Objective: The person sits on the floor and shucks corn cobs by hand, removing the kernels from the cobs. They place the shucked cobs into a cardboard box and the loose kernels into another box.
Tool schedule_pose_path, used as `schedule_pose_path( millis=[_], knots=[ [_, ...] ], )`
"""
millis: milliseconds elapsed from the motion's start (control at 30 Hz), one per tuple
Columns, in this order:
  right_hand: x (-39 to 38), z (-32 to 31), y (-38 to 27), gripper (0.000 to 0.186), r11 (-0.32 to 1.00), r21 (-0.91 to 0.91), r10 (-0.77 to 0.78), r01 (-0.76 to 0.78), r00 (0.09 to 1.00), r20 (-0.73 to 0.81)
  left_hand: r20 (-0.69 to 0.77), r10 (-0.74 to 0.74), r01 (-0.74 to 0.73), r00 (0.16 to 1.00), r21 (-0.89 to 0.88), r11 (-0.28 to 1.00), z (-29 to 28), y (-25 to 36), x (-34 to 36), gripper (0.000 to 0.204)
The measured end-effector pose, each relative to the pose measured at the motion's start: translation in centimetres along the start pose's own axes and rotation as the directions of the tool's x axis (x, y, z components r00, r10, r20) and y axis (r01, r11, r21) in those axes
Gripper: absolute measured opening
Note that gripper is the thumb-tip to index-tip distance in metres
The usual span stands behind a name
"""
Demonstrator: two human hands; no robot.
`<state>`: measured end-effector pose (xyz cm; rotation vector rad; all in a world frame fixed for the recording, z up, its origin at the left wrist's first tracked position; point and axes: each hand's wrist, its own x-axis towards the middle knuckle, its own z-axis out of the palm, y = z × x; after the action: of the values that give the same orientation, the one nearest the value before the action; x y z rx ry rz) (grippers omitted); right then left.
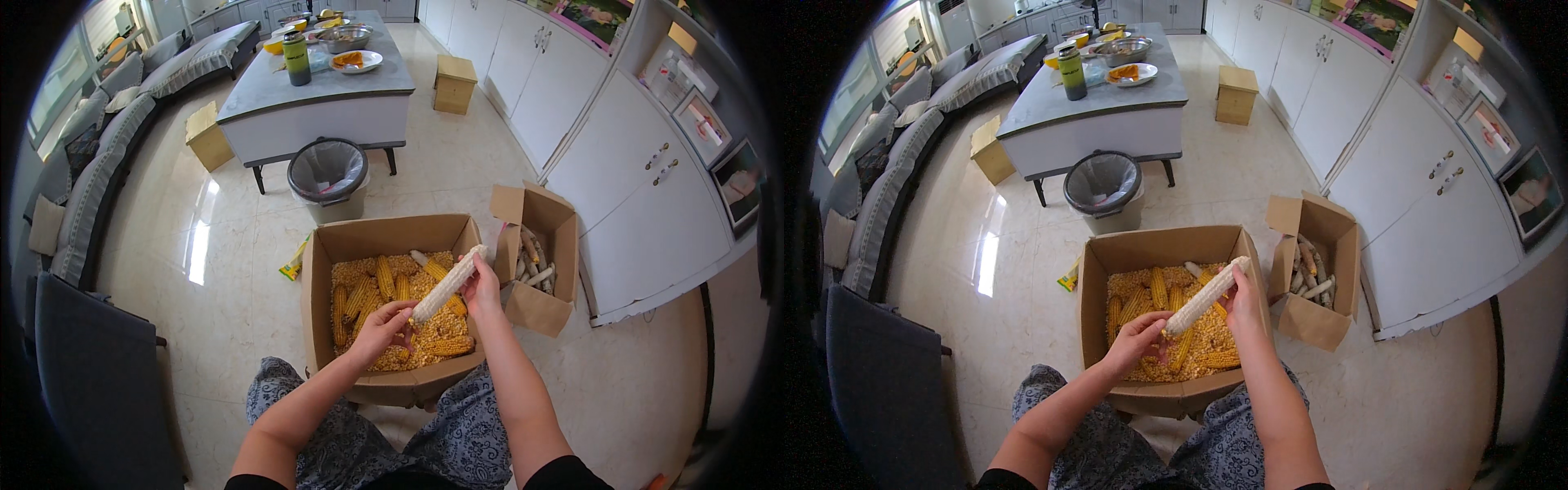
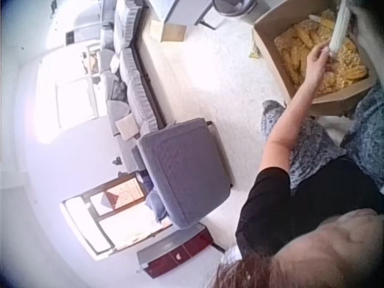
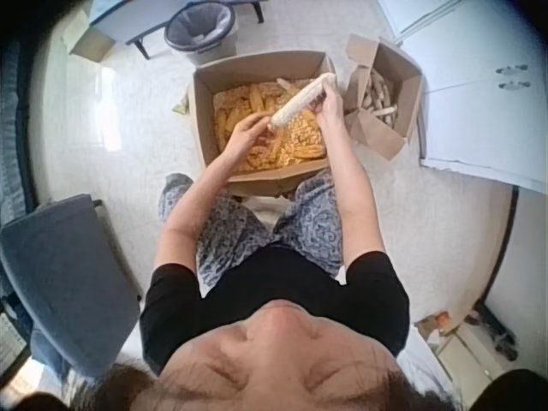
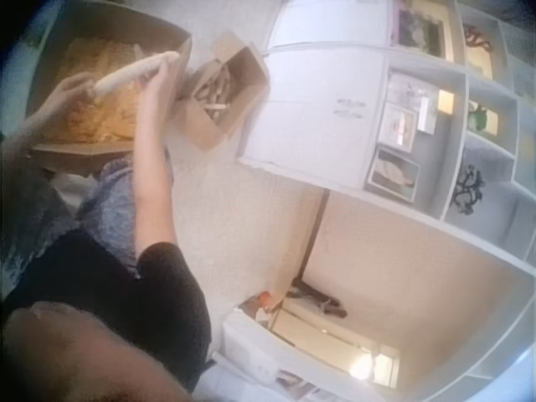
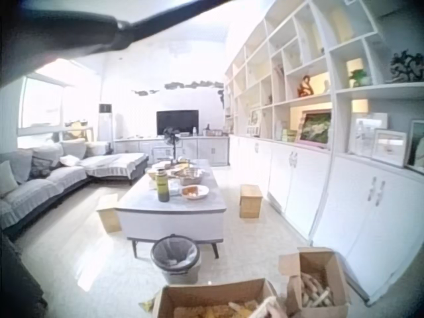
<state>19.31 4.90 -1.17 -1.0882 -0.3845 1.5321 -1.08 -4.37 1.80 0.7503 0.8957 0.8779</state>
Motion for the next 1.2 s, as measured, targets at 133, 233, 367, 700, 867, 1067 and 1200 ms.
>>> schedule_pose_path(
  millis=[133,233,367,700,867,1067,1200],
  knots=[
    [0.5,-0.4,0.4,0.031,0.999,-0.045,0.020,-0.024,0.997,-0.077,0.033,0.023,-0.014,0.999,-0.233,0.972,0.3,0.9,-0.3,0.039],
    [0.5,-0.2,0.5,0.031,0.999,-0.043,0.018,-0.023,0.993,-0.117,0.056,0.053,-0.038,0.997,-0.242,0.969,0.1,0.9,-0.3,0.041],
    [0.2,0.2,0.3,0.030,0.998,-0.057,0.025,-0.034,0.990,-0.139,-0.019,0.099,-0.100,0.995,-0.108,0.989,0.3,0.8,-0.2,0.040],
    [0.1,-0.1,1.2,0.024,0.999,0.027,0.045,-0.042,0.995,-0.088,-0.105,0.225,-0.225,0.969,0.013,0.974,-0.2,0.3,0.6,0.040],
    [0.0,-0.1,1.2,0.023,0.995,0.074,0.067,-0.061,0.995,-0.076,-0.088,0.265,-0.261,0.960,0.059,0.964,-0.2,0.5,0.6,0.040],
    [0.1,-0.3,1.5,0.024,0.992,0.110,0.070,-0.065,0.997,-0.045,-0.064,0.278,-0.276,0.958,0.038,0.960,-0.6,0.6,0.6,0.038],
    [-0.1,-0.1,1.1,0.025,0.986,0.158,0.053,-0.054,0.999,0.011,-0.073,0.296,-0.294,0.952,0.036,0.955,-1.0,1.4,0.2,0.038]
  ],
)
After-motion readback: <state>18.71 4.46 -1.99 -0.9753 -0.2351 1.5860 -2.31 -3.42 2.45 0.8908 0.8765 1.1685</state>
